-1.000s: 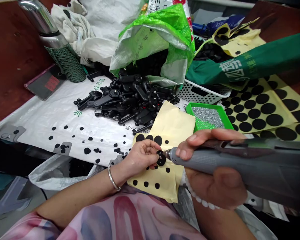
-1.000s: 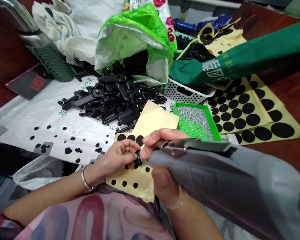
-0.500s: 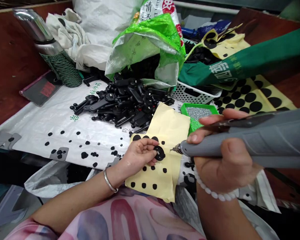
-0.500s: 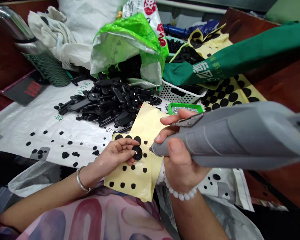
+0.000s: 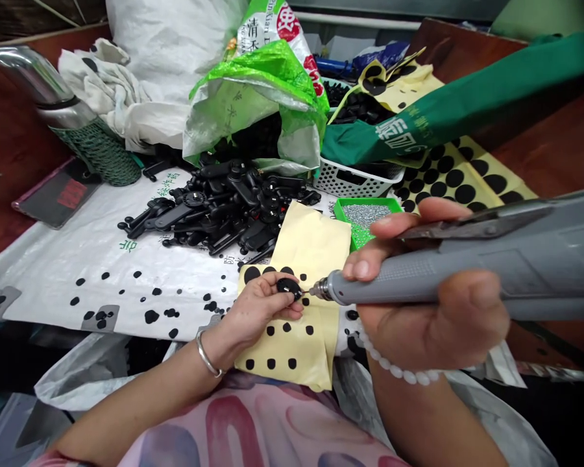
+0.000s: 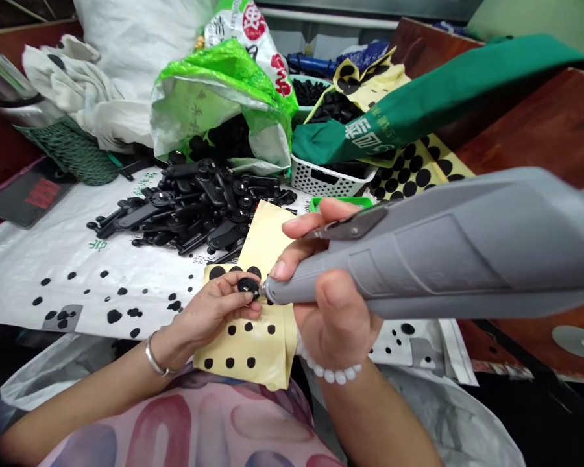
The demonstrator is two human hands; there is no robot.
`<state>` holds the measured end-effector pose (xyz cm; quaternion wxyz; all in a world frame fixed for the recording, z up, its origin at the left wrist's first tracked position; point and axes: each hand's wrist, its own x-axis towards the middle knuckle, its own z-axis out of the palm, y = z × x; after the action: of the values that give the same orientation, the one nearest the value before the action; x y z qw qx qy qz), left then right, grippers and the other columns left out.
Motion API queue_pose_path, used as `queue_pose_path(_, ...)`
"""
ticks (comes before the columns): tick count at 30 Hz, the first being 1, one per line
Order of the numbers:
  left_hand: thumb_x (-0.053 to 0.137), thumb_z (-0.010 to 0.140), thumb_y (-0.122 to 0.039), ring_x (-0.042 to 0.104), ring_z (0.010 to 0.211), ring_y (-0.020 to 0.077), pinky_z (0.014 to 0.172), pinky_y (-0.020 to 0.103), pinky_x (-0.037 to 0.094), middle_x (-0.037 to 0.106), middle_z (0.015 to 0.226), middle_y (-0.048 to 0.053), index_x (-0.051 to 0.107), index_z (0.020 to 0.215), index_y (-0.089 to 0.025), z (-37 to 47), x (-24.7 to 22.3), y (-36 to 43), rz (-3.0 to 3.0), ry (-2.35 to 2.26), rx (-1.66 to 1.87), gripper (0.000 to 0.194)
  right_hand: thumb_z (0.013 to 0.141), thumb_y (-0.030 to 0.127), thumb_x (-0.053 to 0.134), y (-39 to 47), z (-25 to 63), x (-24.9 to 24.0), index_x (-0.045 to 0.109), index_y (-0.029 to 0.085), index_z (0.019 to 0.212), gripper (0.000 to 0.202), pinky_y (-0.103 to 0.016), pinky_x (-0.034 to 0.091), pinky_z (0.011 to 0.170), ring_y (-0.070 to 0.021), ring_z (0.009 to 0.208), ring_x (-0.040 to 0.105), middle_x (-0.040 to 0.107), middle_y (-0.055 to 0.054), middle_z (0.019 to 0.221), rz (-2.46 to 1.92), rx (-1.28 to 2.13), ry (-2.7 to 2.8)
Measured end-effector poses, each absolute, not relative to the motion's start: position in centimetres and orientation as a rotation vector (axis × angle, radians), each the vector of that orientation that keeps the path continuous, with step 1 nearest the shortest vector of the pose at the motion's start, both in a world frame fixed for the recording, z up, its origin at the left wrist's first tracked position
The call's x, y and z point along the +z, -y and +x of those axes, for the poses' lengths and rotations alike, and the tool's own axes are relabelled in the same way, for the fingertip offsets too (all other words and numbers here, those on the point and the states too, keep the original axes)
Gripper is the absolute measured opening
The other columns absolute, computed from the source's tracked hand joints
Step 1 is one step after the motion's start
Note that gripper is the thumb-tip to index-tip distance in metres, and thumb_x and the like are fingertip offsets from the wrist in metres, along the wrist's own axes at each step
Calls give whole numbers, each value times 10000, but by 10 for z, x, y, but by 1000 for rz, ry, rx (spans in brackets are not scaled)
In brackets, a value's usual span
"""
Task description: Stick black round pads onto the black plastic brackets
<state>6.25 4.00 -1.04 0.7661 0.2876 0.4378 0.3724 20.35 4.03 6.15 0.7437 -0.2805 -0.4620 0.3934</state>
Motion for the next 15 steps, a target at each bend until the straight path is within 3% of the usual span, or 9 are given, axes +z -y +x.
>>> queue_pose_path(6, 679, 693, -175, 620, 601, 95, 601, 220, 542, 656, 838, 75, 562, 898, -105, 54, -9, -45, 629, -885, 869, 246, 685, 409, 631, -47, 204, 60, 623, 265, 974, 323, -303, 435, 414, -113, 468, 517, 603, 0, 841, -602, 805, 1036)
queue_pose_path(12, 666, 707, -178, 634, 692, 115, 711, 251, 530, 643, 877, 46, 619, 992, -135, 44, -2, -42, 866, -820, 756, 292, 684, 431, 625, -51, 201, 55, 617, 285, 985, 334, -317, 407, 383, -121, 454, 489, 597, -12, 846, -624, 790, 1061)
queue_pose_path(15, 660, 686, -144, 620, 696, 123, 678, 240, 511, 639, 906, 51, 636, 993, -145, 42, 3, -42, 1029, -818, 676, 308, 674, 472, 623, -52, 200, 54, 605, 326, 977, 337, -322, 416, 404, -125, 456, 475, 601, -1, 855, -674, 813, 1077)
